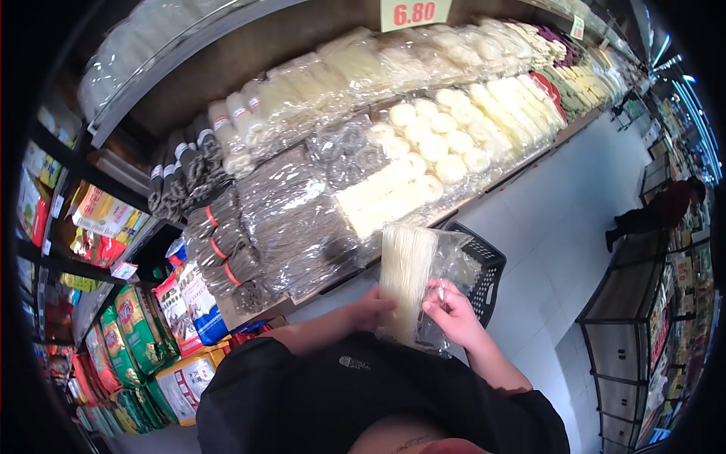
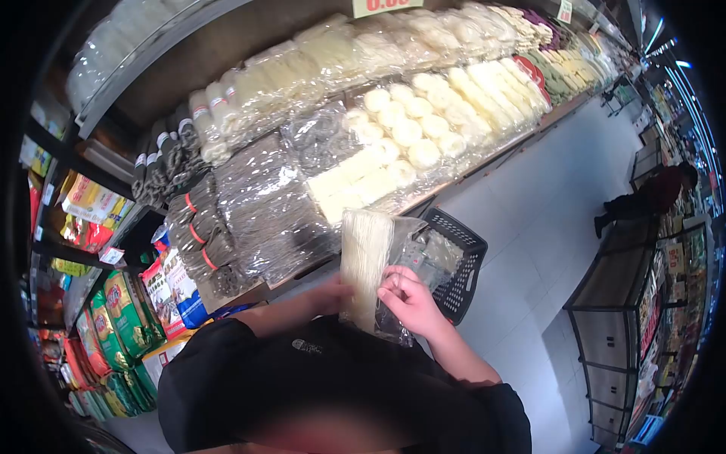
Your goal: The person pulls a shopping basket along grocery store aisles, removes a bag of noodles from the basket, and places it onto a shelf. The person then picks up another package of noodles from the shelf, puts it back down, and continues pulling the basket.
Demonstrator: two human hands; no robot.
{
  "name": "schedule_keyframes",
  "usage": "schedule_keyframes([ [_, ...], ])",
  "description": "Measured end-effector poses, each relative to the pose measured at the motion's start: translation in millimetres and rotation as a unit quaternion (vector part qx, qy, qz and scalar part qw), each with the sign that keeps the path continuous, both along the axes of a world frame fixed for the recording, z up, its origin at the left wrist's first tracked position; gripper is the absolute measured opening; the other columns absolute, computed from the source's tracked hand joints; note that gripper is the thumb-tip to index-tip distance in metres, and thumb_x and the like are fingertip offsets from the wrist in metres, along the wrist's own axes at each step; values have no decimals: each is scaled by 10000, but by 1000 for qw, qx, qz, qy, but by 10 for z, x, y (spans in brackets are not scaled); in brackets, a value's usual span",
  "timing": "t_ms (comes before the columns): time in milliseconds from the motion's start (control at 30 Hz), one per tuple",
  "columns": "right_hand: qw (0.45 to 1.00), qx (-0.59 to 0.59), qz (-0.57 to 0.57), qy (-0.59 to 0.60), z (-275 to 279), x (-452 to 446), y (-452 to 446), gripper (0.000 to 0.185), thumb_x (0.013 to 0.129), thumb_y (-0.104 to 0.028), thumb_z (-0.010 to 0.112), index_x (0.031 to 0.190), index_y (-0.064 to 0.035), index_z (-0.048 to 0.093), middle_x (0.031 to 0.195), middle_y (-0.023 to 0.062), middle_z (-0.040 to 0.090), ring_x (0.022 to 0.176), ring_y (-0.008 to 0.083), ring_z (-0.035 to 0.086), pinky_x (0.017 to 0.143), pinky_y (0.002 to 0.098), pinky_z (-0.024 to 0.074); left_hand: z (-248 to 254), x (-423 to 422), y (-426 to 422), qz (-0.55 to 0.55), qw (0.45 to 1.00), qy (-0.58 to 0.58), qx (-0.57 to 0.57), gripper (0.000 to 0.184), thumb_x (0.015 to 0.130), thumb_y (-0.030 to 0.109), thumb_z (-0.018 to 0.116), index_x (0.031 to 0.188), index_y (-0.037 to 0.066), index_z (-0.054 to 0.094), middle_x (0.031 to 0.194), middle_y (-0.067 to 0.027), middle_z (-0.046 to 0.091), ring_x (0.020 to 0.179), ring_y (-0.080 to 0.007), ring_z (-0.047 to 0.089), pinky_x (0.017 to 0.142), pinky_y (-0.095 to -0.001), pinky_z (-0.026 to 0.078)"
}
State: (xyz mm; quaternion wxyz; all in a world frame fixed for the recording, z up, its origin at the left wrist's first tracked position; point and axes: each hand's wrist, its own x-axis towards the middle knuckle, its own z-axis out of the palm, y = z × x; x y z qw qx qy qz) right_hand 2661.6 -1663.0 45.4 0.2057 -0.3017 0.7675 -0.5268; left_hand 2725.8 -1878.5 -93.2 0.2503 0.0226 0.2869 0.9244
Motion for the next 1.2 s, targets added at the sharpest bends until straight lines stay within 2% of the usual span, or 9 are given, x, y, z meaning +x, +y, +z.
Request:
schedule_keyframes([
  [67, 998, 6, 50, 45, 95, 8, -319, 176, 946, -62, 677, 1121, -43, 665, 1313, 119, 558, 1234, 206, 564, 939, 311, 483, 304, 111, -348, 122, 990, 61, -42, 613, 913, 184, 735, 1438, 25, 461, 1323, -131, 617, 1188, -234, 620, 1017, -410, 505],
  [167, 980, -115, 44, -157, 209, 262, -787, 437, 973, -85, 649, 1387, -45, 518, 1434, 132, 482, 1297, 232, 542, 993, 334, 479, 562, 421, -783, 276, 946, 56, -162, 593, 906, 154, 688, 1434, 5, 464, 1335, -129, 608, 1203, -229, 612, 1019, -401, 498],
  [200, 975, -95, 89, -182, 120, 276, -835, 643, 979, -89, 643, 1534, -52, 320, 1517, 147, 416, 1332, 265, 525, 1043, 366, 464, 627, 561, -917, 308, 933, 32, -185, 557, 895, 94, 729, 1386, 0, 483, 1268, -117, 634, 1141, -209, 627, 979, -384, 511],
  [300, 973, -75, 91, -196, -261, 414, -985, 681, 979, -109, 657, 1551, -55, 290, 1539, 147, 414, 1320, 270, 534, 1057, 383, 452, 575, 990, -1231, 378, 869, -12, -319, 540, 891, 70, 732, 1368, 0, 487, 1229, -108, 639, 1115, -197, 631, 965, -377, 514],
  [433, 937, 287, 85, 182, -1178, 185, -513, 788, 934, -276, 694, 1567, -81, 268, 1504, 232, 435, 1308, 411, 526, 1060, 506, 458, 317, 1334, -1419, 418, 848, -50, -321, 534, 890, 38, 734, 1358, 2, 480, 1194, -108, 642, 1088, -184, 638, 940, -354, 522],
  [500, 912, 397, -27, 102, -1886, 186, 232, 827, 870, -345, 726, 1545, -106, 313, 1405, 249, 504, 1258, 456, 536, 1040, 554, 459, 341, 1405, -1452, 412, 837, -81, -350, 531, 895, 27, 731, 1360, 0, 474, 1184, -109, 643, 1079, -180, 640, 929, -342, 527],
  [633, 784, 612, 0, 102, -1945, 456, 1119, 786, 795, -338, 762, 1470, -153, 406, 1274, 220, 592, 1185, 428, 596, 997, 567, 470, 234, 1206, -1420, 409, 849, -117, -314, 520, 903, 33, 737, 1356, -2, 484, 1193, -108, 645, 1071, -170, 641, 918, -331, 531],
  [833, 773, 616, -5, -151, -2143, -101, 1515, 461, 832, -278, 714, 1270, -151, 649, 1244, 195, 671, 1181, 393, 632, 1017, 502, 484, 633, 381, -1499, 388, 848, -92, -350, 463, 926, 48, 713, 1342, -3, 519, 1195, -101, 661, 1061, -167, 645, 926, -327, 525],
  [1200, 771, 587, 142, -203, -2306, -819, 1551, 412, 871, -327, 689, 1221, -108, 679, 1214, 200, 684, 1133, 394, 654, 976, 475, 514, 1533, -1990, -2427, 435, 852, -4, -290, 483, 955, 99, 691, 1378, -7, 483, 1300, -147, 636, 1175, -242, 635, 989, -386, 534],
])
